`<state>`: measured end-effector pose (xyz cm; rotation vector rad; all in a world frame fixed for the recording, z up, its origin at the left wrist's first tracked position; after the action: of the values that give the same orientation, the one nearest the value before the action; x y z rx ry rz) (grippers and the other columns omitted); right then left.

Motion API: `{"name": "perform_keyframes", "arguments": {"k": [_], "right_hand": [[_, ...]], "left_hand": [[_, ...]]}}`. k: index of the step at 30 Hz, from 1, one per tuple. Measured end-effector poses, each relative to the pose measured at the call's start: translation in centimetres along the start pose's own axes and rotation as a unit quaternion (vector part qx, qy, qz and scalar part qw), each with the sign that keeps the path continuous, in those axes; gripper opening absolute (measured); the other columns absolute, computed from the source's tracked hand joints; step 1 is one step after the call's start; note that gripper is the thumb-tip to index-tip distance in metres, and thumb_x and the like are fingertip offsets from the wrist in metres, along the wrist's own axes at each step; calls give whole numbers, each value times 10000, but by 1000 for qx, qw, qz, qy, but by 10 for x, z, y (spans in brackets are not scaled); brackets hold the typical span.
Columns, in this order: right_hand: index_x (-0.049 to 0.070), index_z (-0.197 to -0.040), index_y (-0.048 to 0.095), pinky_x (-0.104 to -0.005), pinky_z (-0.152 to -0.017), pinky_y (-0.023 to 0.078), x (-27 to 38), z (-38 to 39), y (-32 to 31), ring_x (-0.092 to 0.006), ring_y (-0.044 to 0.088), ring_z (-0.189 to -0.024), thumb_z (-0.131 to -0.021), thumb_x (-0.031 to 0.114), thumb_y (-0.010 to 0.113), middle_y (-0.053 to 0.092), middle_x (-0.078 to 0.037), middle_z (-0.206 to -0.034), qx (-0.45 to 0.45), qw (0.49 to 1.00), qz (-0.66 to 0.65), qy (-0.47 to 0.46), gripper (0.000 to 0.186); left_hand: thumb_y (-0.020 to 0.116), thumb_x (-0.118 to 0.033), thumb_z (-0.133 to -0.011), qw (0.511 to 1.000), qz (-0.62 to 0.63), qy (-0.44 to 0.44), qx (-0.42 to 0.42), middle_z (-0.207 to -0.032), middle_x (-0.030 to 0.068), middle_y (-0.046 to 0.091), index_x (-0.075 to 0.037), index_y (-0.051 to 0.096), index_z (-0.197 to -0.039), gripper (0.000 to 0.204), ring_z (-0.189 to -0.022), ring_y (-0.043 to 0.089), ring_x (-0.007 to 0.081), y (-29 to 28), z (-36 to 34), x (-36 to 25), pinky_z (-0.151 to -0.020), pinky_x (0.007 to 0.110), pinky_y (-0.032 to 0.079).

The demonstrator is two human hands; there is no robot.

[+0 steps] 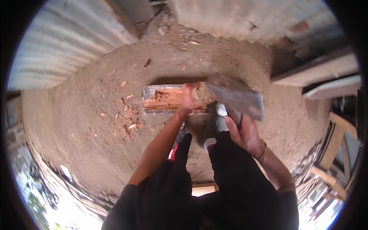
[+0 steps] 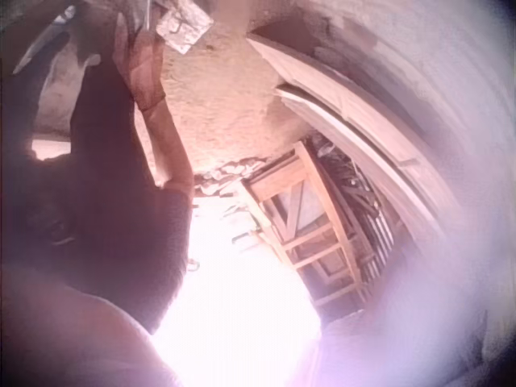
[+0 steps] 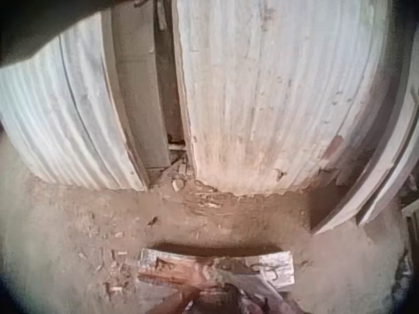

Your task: The person repeatedly strikes a rectangular wooden block with a small axe, chipping away wood and creating a pile of shavings on the ground. The person holds the block steady with one hand while swinging the axe with the other.

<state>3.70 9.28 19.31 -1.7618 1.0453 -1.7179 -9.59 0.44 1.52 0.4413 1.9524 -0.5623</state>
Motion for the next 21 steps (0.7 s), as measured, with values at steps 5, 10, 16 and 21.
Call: {"name": "perform_keyframes", "arguments": {"k": [5, 10, 16, 21], "right_hand": [[-36, -1372, 515, -428, -625, 491, -46, 28, 36, -378, 621, -801, -1050, 201, 628, 645, -212, -898, 57, 973, -106, 195, 415], [-23, -1251, 524, -263, -450, 358, -61, 62, 38, -80, 454, -498, -1101, 266, 515, 503, -3, -615, -8, 989, -115, 89, 326], [3, -1172, 520, -267, -447, 341, -20, 41, 32, -95, 431, -494, -1099, 325, 522, 486, -4, -621, 40, 942, -194, 269, 331], [9, -1155, 513, -267, -444, 343, -36, 33, 48, -90, 425, -498, -1097, 323, 522, 476, -13, -644, 39, 971, -153, 179, 319]], "left_hand": [[859, -297, -626, 997, -64, 14, 45, -828, 205, 728, 4, 717, -894, 428, -752, 727, 393, -5, 3, 12, -704, 445, 576], [825, -226, -618, 990, -82, 7, 111, -746, 180, 694, -33, 718, -884, 346, -738, 707, 399, 18, 11, 16, -652, 468, 545], [687, -159, -583, 997, -40, -46, 51, -747, 231, 683, -24, 698, -855, 304, -753, 693, 435, 2, 15, 16, -685, 518, 563], [702, -174, -599, 998, -27, -49, 19, -726, 225, 680, -23, 707, -853, 296, -748, 697, 430, -3, 7, 24, -669, 515, 560]]}}
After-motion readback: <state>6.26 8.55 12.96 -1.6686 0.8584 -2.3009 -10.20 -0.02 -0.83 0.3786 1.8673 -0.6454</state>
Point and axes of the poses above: each hand's wrist, its own z-axis away from the middle knuckle, its own y-axis out of the palm, x = y × z, the point moved 10 cm from there along -z, towards the middle knuckle
